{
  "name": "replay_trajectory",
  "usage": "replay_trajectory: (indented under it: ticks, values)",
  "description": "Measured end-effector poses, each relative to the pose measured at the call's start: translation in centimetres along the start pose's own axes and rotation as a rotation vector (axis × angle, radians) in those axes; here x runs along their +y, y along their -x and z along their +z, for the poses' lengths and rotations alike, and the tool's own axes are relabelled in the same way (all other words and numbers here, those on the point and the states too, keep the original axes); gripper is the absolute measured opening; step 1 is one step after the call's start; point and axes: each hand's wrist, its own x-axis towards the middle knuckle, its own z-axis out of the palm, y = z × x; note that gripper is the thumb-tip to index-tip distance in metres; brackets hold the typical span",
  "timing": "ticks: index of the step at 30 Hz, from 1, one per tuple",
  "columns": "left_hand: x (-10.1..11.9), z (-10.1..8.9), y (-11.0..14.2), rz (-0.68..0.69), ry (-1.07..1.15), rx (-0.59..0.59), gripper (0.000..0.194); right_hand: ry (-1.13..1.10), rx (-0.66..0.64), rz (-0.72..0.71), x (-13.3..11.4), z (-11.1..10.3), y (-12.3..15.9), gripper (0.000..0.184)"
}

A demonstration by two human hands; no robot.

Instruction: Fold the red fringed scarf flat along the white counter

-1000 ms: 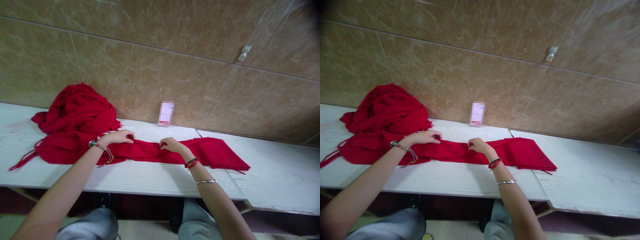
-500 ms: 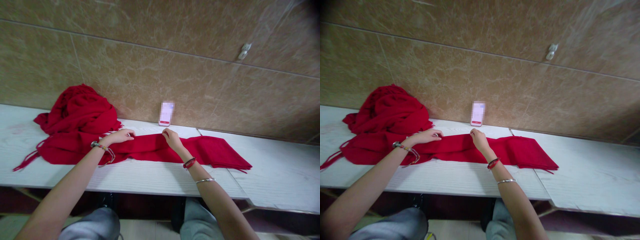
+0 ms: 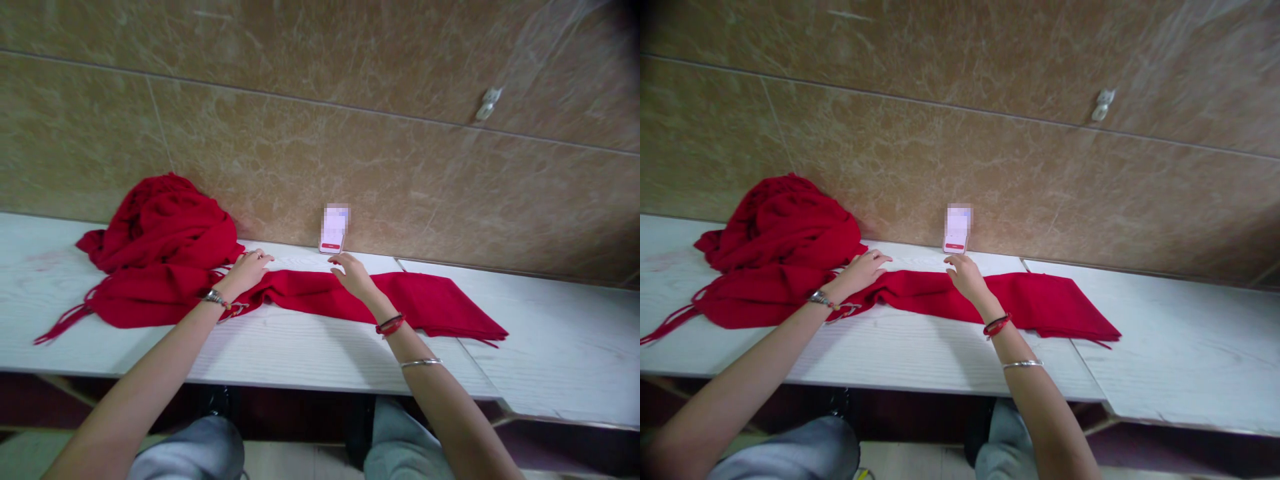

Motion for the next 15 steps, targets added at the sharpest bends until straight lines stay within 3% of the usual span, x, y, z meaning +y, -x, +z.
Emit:
replay_trajectory:
  ticks: [2, 5, 8, 12, 15]
  values:
    - [0.3, -0.1, 0.1, 0.042, 0.073, -0.024, 0.028, 0.014, -0.164, -0.079, 0.1, -0.7, 0.3, 0.020]
    - [1.0, -0.4, 0.1, 0.178, 0.221, -0.195, 0.030, 0.072, -0.378, -0.112, 0.2, -1.2, 1.0, 0.020]
    - [1.3, -0.4, 0.0, 0.261, 0.236, -0.341, 0.026, 0.127, -0.483, -0.106, -0.1, -1.0, 1.7, 0.020]
    - [1.1, -0.4, -0.4, 0.165, 0.208, -0.222, 0.026, 0.142, -0.427, -0.127, -0.7, -0.4, 2.8, 0.021]
    - [0.8, -0.9, -0.6, 0.040, 0.207, -0.109, 0.028, 0.112, -0.415, -0.168, -0.7, 0.3, 4.5, 0.035]
